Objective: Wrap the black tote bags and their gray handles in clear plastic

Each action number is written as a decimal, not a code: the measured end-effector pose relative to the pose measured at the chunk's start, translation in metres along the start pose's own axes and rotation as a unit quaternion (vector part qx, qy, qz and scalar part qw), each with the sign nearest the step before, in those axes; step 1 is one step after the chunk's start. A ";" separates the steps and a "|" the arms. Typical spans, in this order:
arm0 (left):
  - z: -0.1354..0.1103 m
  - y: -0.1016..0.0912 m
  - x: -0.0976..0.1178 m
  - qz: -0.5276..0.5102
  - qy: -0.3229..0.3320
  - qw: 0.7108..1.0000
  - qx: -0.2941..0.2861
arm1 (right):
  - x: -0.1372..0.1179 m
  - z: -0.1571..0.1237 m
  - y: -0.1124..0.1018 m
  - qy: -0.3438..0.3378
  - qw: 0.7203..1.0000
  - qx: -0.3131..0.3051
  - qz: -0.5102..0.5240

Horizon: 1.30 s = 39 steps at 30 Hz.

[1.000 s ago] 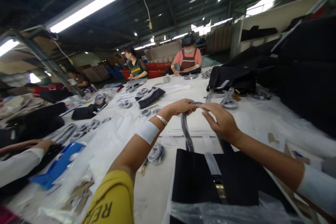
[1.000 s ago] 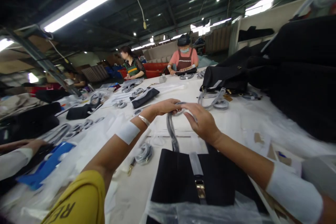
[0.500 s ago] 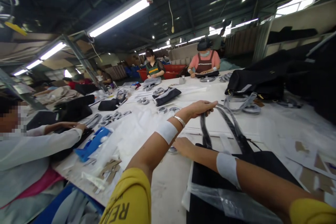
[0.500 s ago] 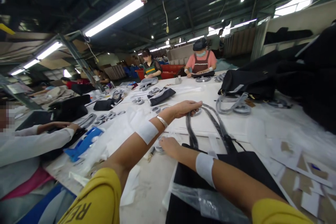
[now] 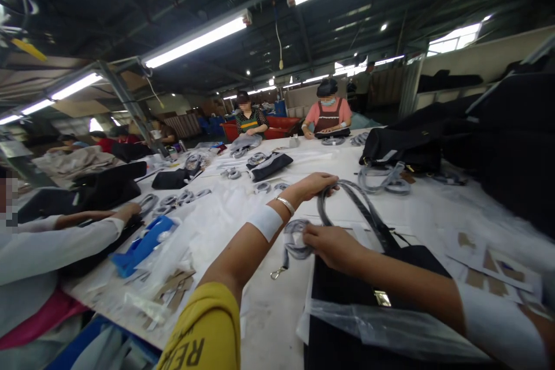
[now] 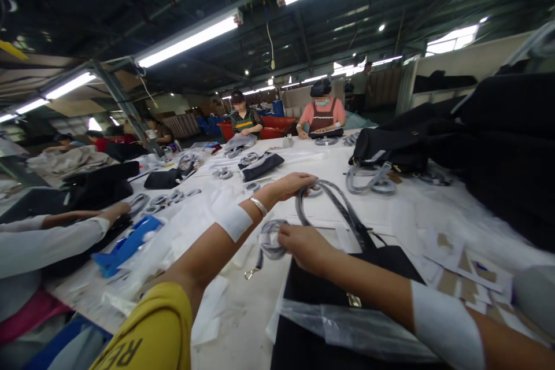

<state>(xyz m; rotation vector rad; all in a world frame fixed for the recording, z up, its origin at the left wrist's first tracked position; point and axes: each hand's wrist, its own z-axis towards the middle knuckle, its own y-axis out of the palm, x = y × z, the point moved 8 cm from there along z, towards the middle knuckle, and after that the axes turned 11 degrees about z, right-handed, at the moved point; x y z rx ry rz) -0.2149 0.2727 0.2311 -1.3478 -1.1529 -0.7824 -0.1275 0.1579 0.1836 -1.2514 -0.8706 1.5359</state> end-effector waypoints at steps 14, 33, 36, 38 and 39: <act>-0.050 0.062 -0.006 -0.037 -0.001 0.997 -0.074 | 0.082 -0.139 -0.067 0.220 0.930 0.293 0.018; -0.096 0.092 0.007 0.194 0.198 0.959 0.061 | 0.055 -0.134 -0.026 0.203 0.676 0.391 0.591; -0.098 0.093 0.005 0.226 0.197 0.951 0.079 | 0.056 -0.141 -0.011 0.238 0.579 0.408 0.664; -0.098 0.093 0.005 0.241 0.195 0.947 0.090 | 0.057 -0.143 -0.003 0.263 0.571 0.414 0.658; -0.098 0.093 0.005 0.246 0.195 0.945 0.094 | 0.058 -0.144 0.001 0.270 0.565 0.416 0.659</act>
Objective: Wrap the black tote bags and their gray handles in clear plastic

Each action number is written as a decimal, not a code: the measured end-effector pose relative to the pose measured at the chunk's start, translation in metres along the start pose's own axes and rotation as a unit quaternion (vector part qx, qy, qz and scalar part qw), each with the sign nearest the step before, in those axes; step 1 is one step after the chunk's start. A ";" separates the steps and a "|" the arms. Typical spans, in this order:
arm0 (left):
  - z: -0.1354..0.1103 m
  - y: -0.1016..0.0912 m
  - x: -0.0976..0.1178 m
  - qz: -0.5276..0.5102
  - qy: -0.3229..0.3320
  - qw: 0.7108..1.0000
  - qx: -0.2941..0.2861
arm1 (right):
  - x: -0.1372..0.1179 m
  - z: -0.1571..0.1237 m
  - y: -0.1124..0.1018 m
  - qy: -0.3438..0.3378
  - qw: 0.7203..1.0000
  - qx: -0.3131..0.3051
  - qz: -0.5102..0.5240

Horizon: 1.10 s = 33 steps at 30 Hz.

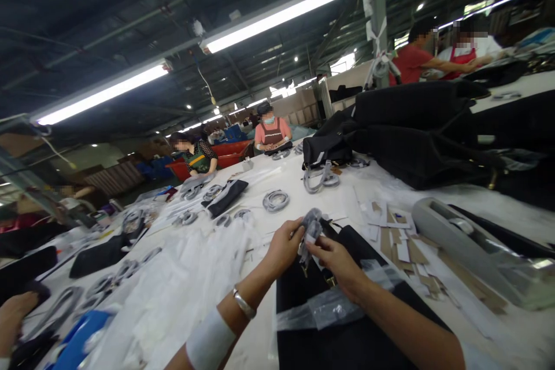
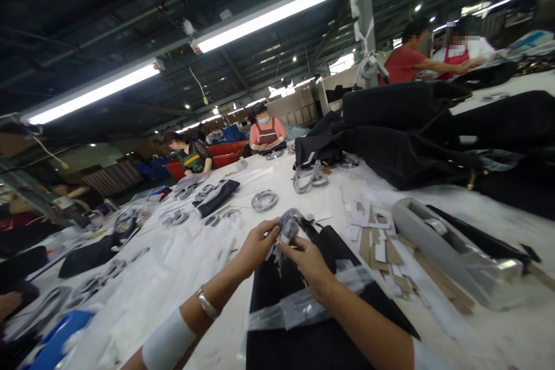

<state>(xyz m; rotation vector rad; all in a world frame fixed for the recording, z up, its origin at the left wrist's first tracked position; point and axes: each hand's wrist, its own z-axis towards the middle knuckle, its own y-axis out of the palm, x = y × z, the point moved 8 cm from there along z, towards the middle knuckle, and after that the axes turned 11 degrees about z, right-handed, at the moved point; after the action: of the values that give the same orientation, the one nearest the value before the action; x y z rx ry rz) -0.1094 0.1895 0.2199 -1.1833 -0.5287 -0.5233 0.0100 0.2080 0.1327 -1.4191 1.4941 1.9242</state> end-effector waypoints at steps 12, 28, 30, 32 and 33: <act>-0.001 -0.002 -0.004 -0.098 -0.041 0.994 -0.003 | 0.005 0.028 0.009 -0.016 0.990 0.026 0.135; -0.004 -0.010 -0.014 -0.049 -0.066 0.997 -0.008 | -0.010 0.015 0.020 -0.053 0.986 -0.013 0.157; -0.005 -0.006 -0.016 -0.017 -0.046 0.998 -0.027 | -0.012 0.015 0.021 -0.057 0.988 -0.016 0.144; -0.008 -0.006 -0.017 0.037 -0.029 0.999 -0.012 | -0.014 0.013 0.023 -0.061 0.991 -0.020 0.121; -0.011 -0.007 -0.018 0.065 -0.026 0.998 0.008 | -0.015 0.011 0.024 -0.064 0.992 -0.022 0.105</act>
<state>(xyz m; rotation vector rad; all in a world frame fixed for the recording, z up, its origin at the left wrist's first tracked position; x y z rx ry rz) -0.1263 0.1791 0.2104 -1.2098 -0.4948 -0.3778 -0.0067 0.2128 0.1577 -1.1707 1.6052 2.1394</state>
